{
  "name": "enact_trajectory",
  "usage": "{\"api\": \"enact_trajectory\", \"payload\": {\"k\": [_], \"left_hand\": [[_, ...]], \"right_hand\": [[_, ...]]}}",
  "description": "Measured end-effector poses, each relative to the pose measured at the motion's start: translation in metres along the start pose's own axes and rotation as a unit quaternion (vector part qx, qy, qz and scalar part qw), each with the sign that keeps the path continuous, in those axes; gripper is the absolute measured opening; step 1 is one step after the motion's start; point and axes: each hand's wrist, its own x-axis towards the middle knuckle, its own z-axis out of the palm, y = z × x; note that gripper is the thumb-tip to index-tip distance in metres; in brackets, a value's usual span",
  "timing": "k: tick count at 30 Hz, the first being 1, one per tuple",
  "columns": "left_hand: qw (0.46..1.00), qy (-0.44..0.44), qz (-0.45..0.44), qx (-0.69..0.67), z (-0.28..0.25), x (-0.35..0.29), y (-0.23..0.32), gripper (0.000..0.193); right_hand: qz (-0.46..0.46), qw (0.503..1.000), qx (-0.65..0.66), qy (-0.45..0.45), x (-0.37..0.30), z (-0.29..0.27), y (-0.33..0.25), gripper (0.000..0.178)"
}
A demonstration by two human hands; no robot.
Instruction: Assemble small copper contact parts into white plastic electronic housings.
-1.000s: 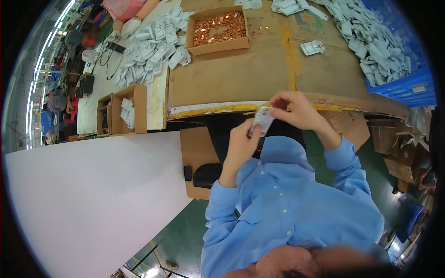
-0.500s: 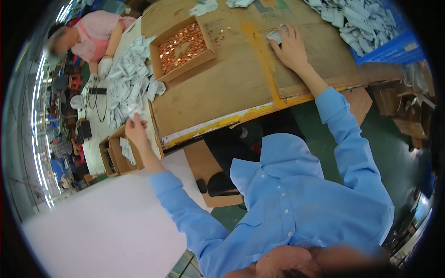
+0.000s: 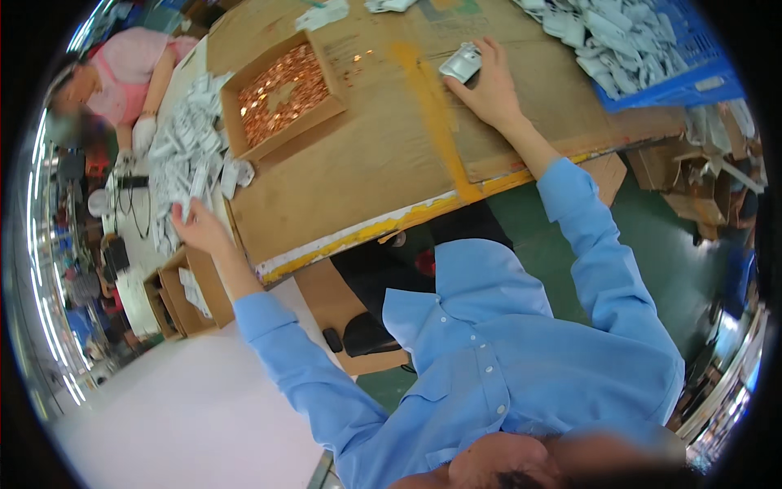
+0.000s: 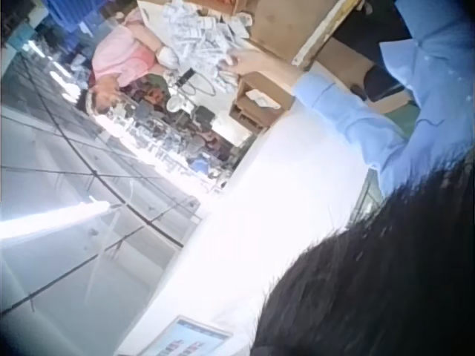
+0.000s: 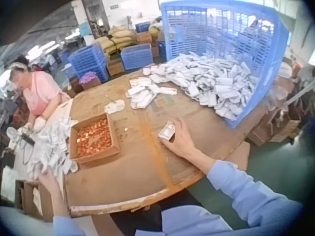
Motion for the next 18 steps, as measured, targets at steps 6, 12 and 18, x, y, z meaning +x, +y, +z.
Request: {"api": "enact_trajectory", "payload": {"k": [6,12,18], "left_hand": [[0.938,-0.225,-0.096,-0.244,-0.003,-0.139,0.106,0.025],[0.757,-0.367,-0.307,-0.445,-0.029,-0.227,0.158,0.034],[0.764,-0.231,-0.359,-0.484,-0.073,-0.260,0.129,0.019]], "right_hand": [[-0.075,0.975,0.187,-0.097,-0.009,-0.021,-0.037,0.084],[-0.318,0.850,0.292,-0.303,-0.059,-0.034,-0.171,0.092],[-0.366,0.830,0.253,-0.338,-0.055,-0.015,-0.203,0.080]]}}
